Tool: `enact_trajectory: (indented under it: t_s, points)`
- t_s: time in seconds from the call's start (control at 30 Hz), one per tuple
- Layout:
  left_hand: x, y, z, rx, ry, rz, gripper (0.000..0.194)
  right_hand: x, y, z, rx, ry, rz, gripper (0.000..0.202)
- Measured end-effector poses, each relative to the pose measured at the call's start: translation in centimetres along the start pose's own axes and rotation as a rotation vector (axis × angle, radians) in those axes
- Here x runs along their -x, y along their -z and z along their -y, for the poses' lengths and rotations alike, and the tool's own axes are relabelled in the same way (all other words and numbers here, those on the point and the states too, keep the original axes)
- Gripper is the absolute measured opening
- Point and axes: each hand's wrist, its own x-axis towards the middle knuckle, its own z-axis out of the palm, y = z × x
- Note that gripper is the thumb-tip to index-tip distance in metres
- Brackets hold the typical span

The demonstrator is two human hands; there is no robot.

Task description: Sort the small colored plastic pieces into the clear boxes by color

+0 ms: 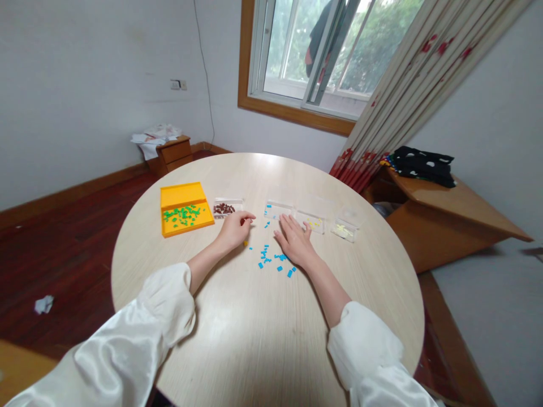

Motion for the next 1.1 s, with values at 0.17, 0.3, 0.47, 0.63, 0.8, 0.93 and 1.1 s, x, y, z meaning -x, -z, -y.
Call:
enact_trajectory:
  t_s: [0.17, 0.3, 0.47, 0.63, 0.8, 0.93, 1.1]
  points:
    - [0.2, -0.2, 0.1, -0.086, -0.044, 0.024, 0.026, 0.1, 0.4, -0.2, -0.070, 0.072, 0.036, 0.047]
    - [0.5, -0.1, -0.2, -0.160, -0.090, 0.052, 0.026, 0.3, 0.5, 0.5, -0.119, 0.143, 0.051, 0.046]
    - [0.8, 0.0, -0.2, -0.194, -0.145, 0.078, 0.023, 0.7, 0.6, 1.4, -0.157, 0.189, 0.065, 0.045]
    - [0.8, 0.1, -0.2, -0.274, -0.182, 0.097, 0.019, 0.7, 0.8, 1.2, -0.216, 0.216, -0.024, 0.042]
    - [0.7, 0.7, -0.6, -0.400, -0.169, 0.142, 0.022, 0.5, 1.1, 0.8, -0.293, 0.223, -0.199, 0.032]
    - [0.5, 2.0, -1.0, -0.432, -0.151, 0.273, 0.020, 0.6, 0.6, 1.2, -0.314, 0.291, -0.075, 0.035]
    - [0.2, 3.7, -0.5, -0.323, -0.073, 0.445, 0.020, 0.5, 0.3, 1.6, -0.277, 0.327, -0.022, 0.038]
